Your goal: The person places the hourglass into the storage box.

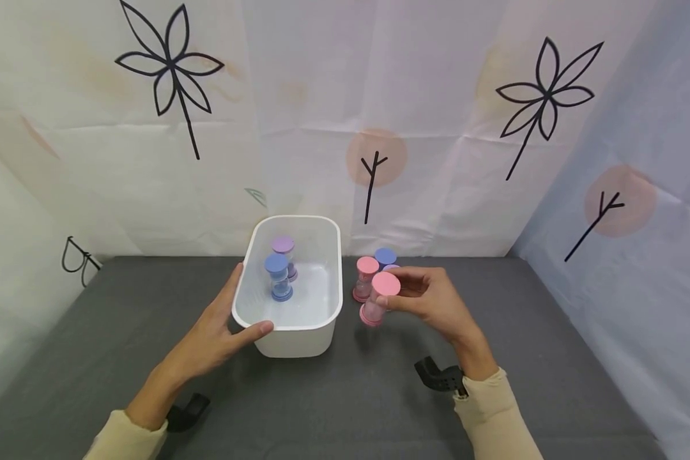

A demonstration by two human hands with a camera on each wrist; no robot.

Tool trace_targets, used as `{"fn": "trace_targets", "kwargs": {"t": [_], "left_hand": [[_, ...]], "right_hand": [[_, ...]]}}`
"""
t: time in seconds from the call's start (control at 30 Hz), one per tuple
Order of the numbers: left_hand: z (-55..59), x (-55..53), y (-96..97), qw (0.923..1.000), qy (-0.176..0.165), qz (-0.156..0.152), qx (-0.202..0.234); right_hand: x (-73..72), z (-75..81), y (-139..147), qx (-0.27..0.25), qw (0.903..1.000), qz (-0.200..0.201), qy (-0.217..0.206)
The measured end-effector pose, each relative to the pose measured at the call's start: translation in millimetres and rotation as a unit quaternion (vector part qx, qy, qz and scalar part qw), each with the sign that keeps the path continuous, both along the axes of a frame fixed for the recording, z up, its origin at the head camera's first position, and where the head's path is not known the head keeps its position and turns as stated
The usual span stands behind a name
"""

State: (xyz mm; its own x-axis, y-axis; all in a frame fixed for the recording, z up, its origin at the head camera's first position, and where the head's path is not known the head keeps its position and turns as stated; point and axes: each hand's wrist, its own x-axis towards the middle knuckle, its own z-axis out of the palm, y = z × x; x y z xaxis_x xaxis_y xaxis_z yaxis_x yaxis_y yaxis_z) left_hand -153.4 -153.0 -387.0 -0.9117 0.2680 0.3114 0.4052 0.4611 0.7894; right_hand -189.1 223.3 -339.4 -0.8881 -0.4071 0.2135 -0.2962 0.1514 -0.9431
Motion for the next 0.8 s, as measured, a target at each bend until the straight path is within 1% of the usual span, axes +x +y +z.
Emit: {"fn": "trace_targets", "kwargs": {"t": [0.17, 0.33, 0.47, 0.53, 0.63, 0.8], "left_hand": [[0.2, 0.2, -0.3, 1.0000, 0.001, 0.002, 0.001], [0.3, -0.1, 0.0, 0.9999, 0.001, -0.008, 0.010], [-0.4, -0.8, 0.2, 0.9999, 0.001, -0.009, 0.006], [-0.5, -0.4, 0.3, 1.0000, -0.003, -0.004, 0.002], [-0.4, 0.5, 0.6, 1.0000, -0.008, 0.003, -0.002], [-0.5, 1.9, 0.0, 0.9999, -0.010, 0.009, -0.007]], "right_hand": [[3.6, 8.8, -0.8, -0.020, 0.9994, -0.003, 0.027], [7.0, 21.3, -3.6, -0.044, 0.9981, -0.016, 0.040], [4.7, 34.8, -8.4, -0.061, 0.9970, -0.013, 0.045], [2.1, 42.9, -11.6, -0.071, 0.9965, -0.008, 0.043], [-2.1, 55.6, -18.4, -0.064, 0.9966, -0.014, 0.049], [-9.8, 76.1, -31.9, -0.025, 0.9977, -0.021, 0.059]]}}
